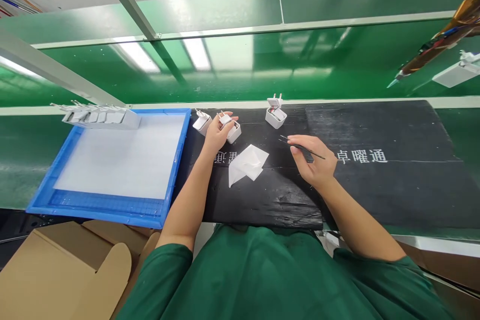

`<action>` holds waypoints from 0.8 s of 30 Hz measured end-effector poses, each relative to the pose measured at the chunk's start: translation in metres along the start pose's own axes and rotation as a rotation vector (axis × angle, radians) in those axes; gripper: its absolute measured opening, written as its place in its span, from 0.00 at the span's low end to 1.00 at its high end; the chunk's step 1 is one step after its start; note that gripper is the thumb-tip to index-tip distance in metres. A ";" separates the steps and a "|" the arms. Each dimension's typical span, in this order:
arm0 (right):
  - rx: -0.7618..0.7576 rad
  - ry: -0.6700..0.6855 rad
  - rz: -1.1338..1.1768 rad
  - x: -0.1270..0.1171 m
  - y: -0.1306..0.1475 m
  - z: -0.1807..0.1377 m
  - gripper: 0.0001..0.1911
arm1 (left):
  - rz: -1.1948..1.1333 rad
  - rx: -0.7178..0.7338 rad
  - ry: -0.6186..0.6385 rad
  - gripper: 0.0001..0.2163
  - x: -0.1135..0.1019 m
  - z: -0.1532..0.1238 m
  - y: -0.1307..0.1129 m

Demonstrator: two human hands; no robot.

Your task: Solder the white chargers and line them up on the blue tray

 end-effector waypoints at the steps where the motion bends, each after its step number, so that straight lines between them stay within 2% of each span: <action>1: -0.006 0.005 0.000 0.001 0.001 0.000 0.14 | 0.025 0.026 0.004 0.19 0.001 0.000 -0.002; 6: -0.021 0.015 -0.006 0.004 0.002 0.000 0.15 | 0.366 0.229 0.100 0.22 -0.001 -0.007 -0.027; 10: -0.026 0.017 -0.021 0.006 0.001 -0.001 0.15 | 0.497 0.277 0.196 0.24 -0.002 -0.017 -0.041; 14: -0.051 0.005 -0.048 0.005 0.002 -0.002 0.15 | 0.570 0.283 0.153 0.18 -0.001 -0.021 -0.048; 18: -0.064 0.006 -0.076 0.005 0.005 0.000 0.15 | 0.607 0.251 0.042 0.12 0.001 -0.021 -0.044; 20: -0.067 0.008 -0.089 0.005 0.006 0.000 0.15 | 0.623 0.237 0.006 0.11 0.003 -0.022 -0.039; 24: -0.078 0.007 -0.106 0.005 0.007 0.000 0.14 | 0.743 0.209 0.019 0.14 0.009 -0.023 -0.033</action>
Point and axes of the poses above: each hand's wrist, its own z-axis towards the middle knuckle, its own x-axis out of the palm, y = z × x, the point moved 7 cm from there along z, towards the middle knuckle, and after that the axes turned 11 degrees about x, right-handed, at the moved point
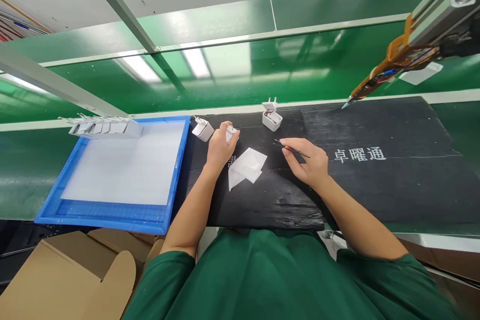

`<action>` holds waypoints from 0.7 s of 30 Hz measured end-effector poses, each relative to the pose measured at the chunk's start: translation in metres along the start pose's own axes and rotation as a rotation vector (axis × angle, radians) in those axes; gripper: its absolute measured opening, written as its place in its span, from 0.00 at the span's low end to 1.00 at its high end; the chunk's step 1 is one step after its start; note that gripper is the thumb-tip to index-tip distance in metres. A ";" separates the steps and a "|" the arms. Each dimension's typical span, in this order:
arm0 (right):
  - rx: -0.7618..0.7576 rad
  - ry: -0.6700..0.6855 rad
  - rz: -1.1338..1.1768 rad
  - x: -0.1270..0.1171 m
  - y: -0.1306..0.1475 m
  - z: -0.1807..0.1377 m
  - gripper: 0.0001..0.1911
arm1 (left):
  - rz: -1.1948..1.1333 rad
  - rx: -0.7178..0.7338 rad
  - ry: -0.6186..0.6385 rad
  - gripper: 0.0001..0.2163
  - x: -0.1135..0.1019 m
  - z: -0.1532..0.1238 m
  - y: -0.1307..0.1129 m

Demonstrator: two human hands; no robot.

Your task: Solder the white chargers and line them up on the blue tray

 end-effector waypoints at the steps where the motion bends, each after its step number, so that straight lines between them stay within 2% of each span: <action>1: -0.001 0.000 -0.001 0.000 0.000 0.000 0.14 | 0.057 -0.015 0.018 0.17 0.001 0.000 0.000; 4: 0.000 0.005 0.003 0.000 0.000 0.000 0.14 | 0.216 -0.044 0.086 0.25 0.005 -0.002 -0.003; 6: 0.000 0.007 0.004 0.000 0.000 0.000 0.14 | 0.279 -0.012 0.091 0.26 0.005 -0.002 -0.009; 10: 0.010 0.015 -0.031 0.000 -0.001 -0.001 0.12 | 0.369 0.043 -0.083 0.26 -0.006 -0.003 -0.017; 13: 0.027 0.026 -0.057 0.002 -0.006 -0.002 0.10 | 0.396 -0.021 -0.196 0.28 -0.019 -0.004 0.000; 16: 0.071 0.078 -0.090 0.006 -0.018 -0.001 0.11 | 0.345 -0.089 -0.232 0.30 -0.031 -0.002 0.031; 19: 0.109 0.187 -0.243 0.017 -0.032 0.000 0.13 | 0.314 -0.165 -0.253 0.36 -0.040 -0.001 0.056; 21: 0.099 0.303 -0.344 0.028 -0.039 -0.003 0.15 | 0.350 -0.204 -0.290 0.40 -0.046 -0.002 0.060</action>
Point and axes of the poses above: each hand's wrist, its own z-axis towards the middle knuckle, its own x-axis out of the palm, y = z × x, the point moved 7 cm from there along z, towards the middle knuckle, and after that the axes turned 11 degrees about x, right-handed, at the moved point
